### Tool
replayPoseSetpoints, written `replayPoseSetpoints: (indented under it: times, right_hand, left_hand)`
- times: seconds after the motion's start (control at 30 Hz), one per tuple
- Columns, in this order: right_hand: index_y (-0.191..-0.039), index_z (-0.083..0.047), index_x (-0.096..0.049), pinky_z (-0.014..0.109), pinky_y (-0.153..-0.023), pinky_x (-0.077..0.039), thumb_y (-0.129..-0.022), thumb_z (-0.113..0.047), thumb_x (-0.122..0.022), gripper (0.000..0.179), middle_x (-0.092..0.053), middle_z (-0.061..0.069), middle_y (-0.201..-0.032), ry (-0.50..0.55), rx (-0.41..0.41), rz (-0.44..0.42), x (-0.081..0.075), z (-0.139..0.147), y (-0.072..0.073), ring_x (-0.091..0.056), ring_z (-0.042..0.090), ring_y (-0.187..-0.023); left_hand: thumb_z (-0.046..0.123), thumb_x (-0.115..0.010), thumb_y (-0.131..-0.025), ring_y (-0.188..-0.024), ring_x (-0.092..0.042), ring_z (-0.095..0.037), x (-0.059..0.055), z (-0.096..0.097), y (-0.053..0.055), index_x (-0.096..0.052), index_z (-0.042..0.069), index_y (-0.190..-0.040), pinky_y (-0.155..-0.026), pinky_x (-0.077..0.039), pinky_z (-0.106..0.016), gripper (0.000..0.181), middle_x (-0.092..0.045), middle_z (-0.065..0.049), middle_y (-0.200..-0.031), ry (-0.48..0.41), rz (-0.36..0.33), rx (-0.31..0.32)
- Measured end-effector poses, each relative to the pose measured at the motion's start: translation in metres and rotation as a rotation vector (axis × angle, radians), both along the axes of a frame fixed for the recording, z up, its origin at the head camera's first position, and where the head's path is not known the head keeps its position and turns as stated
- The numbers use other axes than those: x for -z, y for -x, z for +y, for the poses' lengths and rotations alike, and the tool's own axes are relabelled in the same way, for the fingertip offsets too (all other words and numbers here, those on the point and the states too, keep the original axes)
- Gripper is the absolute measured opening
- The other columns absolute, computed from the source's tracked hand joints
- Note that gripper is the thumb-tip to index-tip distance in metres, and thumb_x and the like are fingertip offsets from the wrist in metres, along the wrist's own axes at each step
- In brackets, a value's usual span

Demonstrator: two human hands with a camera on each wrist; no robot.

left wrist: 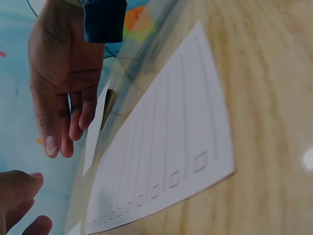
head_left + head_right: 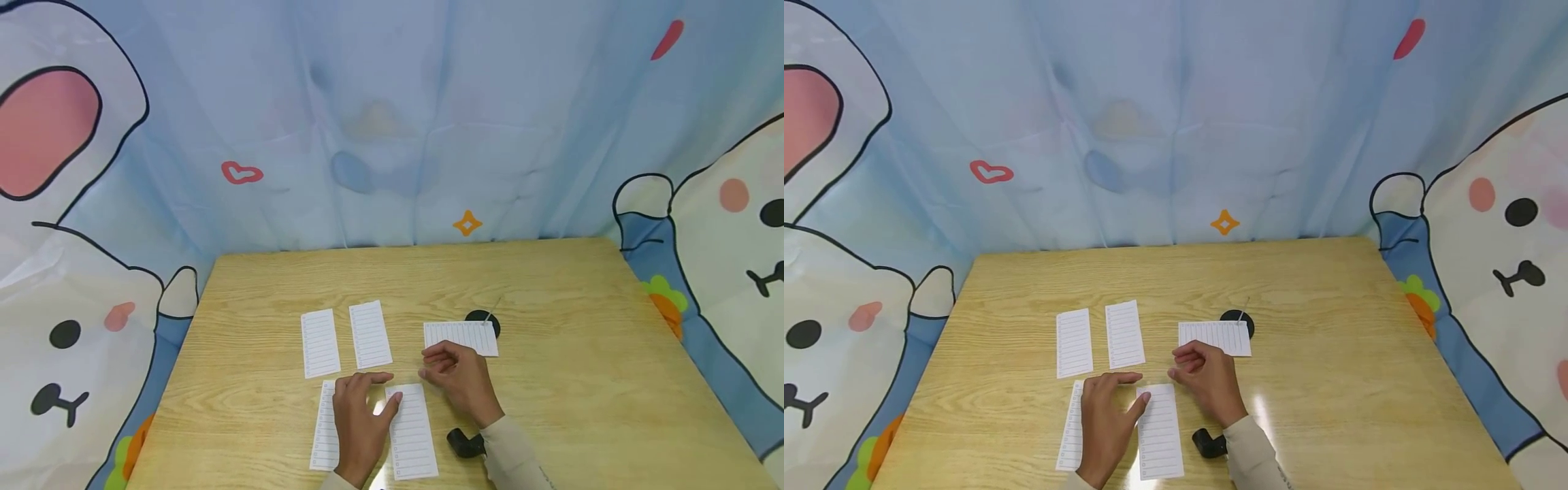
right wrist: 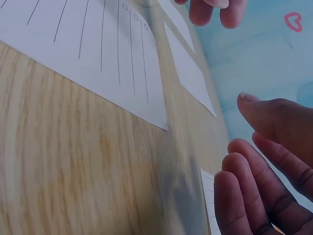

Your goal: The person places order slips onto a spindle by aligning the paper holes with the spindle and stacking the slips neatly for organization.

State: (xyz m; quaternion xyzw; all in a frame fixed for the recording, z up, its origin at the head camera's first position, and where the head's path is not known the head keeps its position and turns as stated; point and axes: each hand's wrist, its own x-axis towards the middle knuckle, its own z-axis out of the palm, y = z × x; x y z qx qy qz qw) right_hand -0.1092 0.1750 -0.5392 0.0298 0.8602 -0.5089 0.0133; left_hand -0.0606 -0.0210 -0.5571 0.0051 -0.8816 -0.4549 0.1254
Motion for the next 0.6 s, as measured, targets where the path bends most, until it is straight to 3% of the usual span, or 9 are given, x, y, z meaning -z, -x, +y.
replayPoseSetpoints:
  times: [0.27, 0.6]
  right_hand:
    - [-0.104, -0.013, -0.080, 0.022, -0.070, -0.056, -0.078, -0.006, -0.093, 0.030, -0.080, 0.000, -0.094, -0.023, -0.005, -0.012, 0.002, -0.005, 0.000, -0.068, 0.008, -0.074]
    - [-0.099, -0.016, -0.081, 0.020, -0.069, -0.055, -0.075, -0.006, -0.095, 0.030, -0.080, -0.002, -0.091, -0.045, -0.011, 0.019, 0.008, -0.012, -0.001, -0.065, 0.005, -0.072]
  left_hand:
    - [0.019, -0.096, -0.075, -0.102, -0.051, -0.010, 0.003, 0.002, -0.013, -0.078, 0.030, -0.106, -0.091, -0.042, -0.039, 0.037, -0.074, 0.014, -0.102, 0.025, 0.004, -0.022]
    - [0.018, -0.099, -0.070, -0.104, -0.053, -0.011, 0.006, 0.001, -0.025, -0.078, 0.032, -0.103, -0.094, -0.044, -0.043, 0.041, -0.075, 0.016, -0.103, 0.041, 0.046, -0.058]
